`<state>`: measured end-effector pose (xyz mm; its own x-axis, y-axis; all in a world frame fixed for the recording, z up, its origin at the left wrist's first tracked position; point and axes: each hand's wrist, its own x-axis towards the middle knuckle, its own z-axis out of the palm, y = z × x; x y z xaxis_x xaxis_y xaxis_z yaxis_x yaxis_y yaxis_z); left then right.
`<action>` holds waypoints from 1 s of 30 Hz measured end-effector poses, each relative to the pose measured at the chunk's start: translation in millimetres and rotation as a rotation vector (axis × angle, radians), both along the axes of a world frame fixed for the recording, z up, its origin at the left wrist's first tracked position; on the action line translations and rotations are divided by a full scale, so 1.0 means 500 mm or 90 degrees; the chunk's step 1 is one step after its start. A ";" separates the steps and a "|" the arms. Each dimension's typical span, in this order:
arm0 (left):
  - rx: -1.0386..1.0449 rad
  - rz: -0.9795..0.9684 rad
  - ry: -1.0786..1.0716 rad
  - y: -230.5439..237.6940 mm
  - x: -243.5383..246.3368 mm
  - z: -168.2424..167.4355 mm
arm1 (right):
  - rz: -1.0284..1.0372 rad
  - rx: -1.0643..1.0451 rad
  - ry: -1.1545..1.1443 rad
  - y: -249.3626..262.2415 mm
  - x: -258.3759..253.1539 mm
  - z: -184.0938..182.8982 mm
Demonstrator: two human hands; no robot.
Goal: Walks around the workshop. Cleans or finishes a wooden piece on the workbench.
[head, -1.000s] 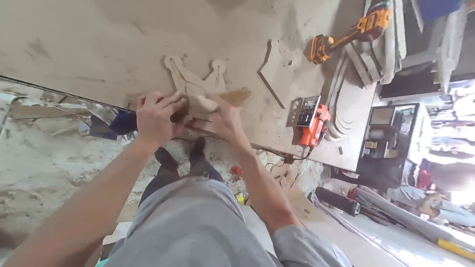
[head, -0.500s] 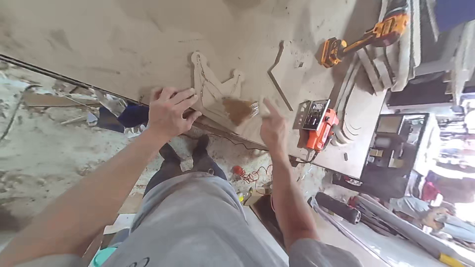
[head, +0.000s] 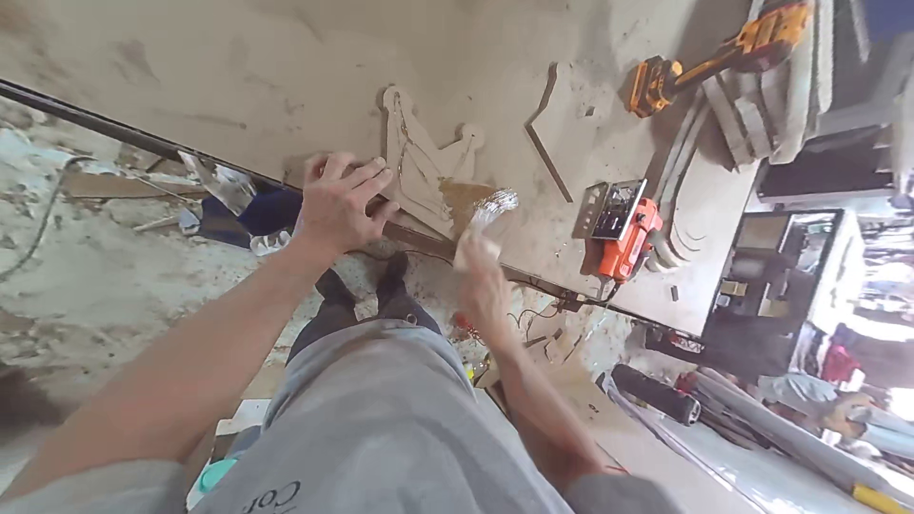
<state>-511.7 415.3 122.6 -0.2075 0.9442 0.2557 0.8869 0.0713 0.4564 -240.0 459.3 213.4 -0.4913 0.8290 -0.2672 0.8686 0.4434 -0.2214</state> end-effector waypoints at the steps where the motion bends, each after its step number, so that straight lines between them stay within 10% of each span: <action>1: 0.005 0.008 -0.006 0.002 -0.004 0.000 | 0.002 -0.030 0.035 -0.034 0.000 0.021; 7: 0.003 -0.009 -0.018 -0.004 0.001 0.002 | -0.068 0.091 0.011 0.096 0.018 0.006; 12: -0.015 -0.017 -0.028 -0.009 -0.003 0.002 | -0.047 -0.076 0.064 -0.076 0.024 0.041; 18: -0.021 -0.017 -0.042 -0.002 -0.001 0.007 | -0.003 0.047 0.041 0.153 -0.045 0.013; 21: -0.018 -0.016 -0.045 0.003 -0.010 0.010 | 0.047 0.069 0.061 0.028 -0.092 -0.076; 24: -0.026 -0.025 -0.058 -0.008 -0.001 0.009 | -0.027 -0.074 0.119 -0.105 -0.073 -0.016; 30: -0.017 -0.019 -0.048 -0.001 -0.005 0.008 | -0.025 0.088 0.117 0.184 -0.121 0.052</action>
